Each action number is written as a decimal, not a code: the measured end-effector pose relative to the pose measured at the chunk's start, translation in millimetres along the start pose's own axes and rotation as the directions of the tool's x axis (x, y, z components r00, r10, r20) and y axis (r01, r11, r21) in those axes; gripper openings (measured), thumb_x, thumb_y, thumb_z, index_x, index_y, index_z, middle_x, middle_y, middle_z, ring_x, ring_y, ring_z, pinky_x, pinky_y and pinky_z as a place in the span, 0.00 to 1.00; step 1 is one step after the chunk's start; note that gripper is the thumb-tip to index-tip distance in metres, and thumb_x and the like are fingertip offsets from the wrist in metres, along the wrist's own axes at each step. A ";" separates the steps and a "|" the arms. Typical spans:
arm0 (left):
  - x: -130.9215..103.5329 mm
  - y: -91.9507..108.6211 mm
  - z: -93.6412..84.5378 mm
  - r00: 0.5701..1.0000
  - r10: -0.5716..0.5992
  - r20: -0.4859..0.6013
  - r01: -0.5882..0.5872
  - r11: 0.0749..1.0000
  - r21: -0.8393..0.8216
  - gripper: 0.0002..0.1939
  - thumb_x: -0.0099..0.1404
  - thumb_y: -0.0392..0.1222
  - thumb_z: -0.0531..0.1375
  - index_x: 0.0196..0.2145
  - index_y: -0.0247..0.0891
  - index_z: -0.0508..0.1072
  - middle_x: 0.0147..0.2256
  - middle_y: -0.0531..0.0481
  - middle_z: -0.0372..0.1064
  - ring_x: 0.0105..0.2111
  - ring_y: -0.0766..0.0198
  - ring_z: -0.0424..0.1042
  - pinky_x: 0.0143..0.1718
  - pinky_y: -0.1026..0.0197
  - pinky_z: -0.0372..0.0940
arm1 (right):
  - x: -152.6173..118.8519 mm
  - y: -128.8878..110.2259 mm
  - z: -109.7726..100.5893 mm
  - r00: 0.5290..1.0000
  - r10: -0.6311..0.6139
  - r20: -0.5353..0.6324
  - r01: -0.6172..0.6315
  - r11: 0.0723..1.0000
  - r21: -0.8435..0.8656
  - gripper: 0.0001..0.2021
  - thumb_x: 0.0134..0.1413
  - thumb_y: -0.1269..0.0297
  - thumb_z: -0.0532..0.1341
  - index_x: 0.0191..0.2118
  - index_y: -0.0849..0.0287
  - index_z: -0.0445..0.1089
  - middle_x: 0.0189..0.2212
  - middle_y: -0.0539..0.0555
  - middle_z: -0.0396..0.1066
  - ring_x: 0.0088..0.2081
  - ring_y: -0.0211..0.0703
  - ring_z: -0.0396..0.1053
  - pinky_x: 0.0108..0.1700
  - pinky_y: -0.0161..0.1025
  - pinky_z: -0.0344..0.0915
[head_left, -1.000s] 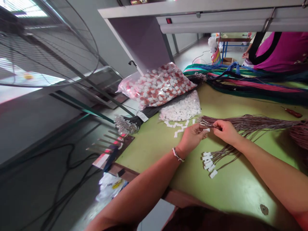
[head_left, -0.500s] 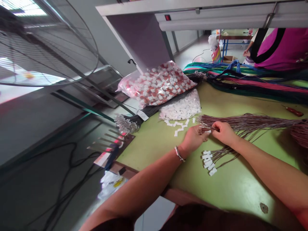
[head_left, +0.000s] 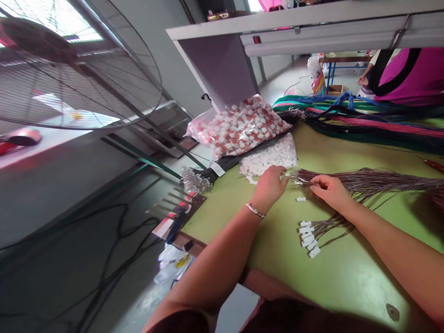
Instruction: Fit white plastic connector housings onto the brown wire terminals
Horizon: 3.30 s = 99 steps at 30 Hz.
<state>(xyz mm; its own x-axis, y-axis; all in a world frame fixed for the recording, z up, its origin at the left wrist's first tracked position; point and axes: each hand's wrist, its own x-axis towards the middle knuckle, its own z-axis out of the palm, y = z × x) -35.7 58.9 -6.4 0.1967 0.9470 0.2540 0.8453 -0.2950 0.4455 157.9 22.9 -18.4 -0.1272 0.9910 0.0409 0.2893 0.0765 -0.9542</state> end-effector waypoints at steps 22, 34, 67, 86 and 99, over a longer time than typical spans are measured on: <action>-25.7 22.0 -10.4 0.849 -0.122 0.514 0.528 0.186 -0.828 0.07 0.55 0.35 0.58 0.34 0.34 0.69 0.20 0.53 0.65 0.17 0.75 0.62 0.16 0.71 0.52 | -7.8 -12.5 5.6 0.985 -0.052 -0.166 0.055 0.998 0.012 0.06 0.38 0.63 0.57 0.21 0.61 0.65 0.17 0.46 0.58 0.21 0.32 0.52 0.24 0.31 0.51; -26.6 21.8 -2.2 0.793 -0.104 0.600 0.609 0.112 -0.785 0.07 0.61 0.41 0.59 0.30 0.35 0.66 0.19 0.54 0.65 0.16 0.77 0.62 0.16 0.74 0.52 | -9.3 -10.9 6.5 0.982 -0.089 -0.164 0.081 0.995 -0.056 0.06 0.40 0.64 0.57 0.23 0.61 0.66 0.18 0.47 0.61 0.21 0.32 0.54 0.24 0.31 0.52; -24.5 26.3 11.8 0.839 -0.041 0.542 0.540 -0.058 -0.840 0.07 0.52 0.34 0.66 0.27 0.30 0.70 0.20 0.53 0.69 0.18 0.76 0.66 0.21 0.73 0.60 | -8.8 -4.4 7.4 0.967 -0.217 -0.132 0.196 0.968 -0.156 0.06 0.44 0.65 0.58 0.24 0.61 0.68 0.18 0.47 0.65 0.22 0.34 0.58 0.26 0.31 0.54; -25.5 26.0 15.2 0.815 -0.030 0.579 0.579 0.074 -0.812 0.07 0.54 0.34 0.63 0.26 0.31 0.67 0.19 0.53 0.69 0.15 0.76 0.64 0.16 0.73 0.55 | -4.1 -0.6 -0.2 0.993 -0.117 -0.002 0.115 0.982 -0.151 0.06 0.42 0.64 0.58 0.23 0.61 0.66 0.18 0.47 0.62 0.22 0.33 0.55 0.26 0.32 0.52; -24.0 23.4 14.4 0.792 -0.037 0.609 0.610 0.028 -0.792 0.09 0.54 0.36 0.65 0.27 0.30 0.68 0.19 0.53 0.69 0.15 0.76 0.65 0.18 0.74 0.59 | -5.4 -2.5 5.6 0.990 -0.082 -0.115 0.052 0.969 -0.241 0.04 0.39 0.66 0.56 0.22 0.60 0.65 0.17 0.46 0.63 0.21 0.32 0.55 0.25 0.32 0.52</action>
<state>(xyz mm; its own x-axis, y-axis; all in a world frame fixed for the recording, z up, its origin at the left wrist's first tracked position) -13.5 31.1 -14.4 0.4273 0.8384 -0.3383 -0.2495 0.4690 0.8472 152.6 16.8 -18.0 -0.0405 0.9874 0.1527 0.5026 0.1522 -0.8510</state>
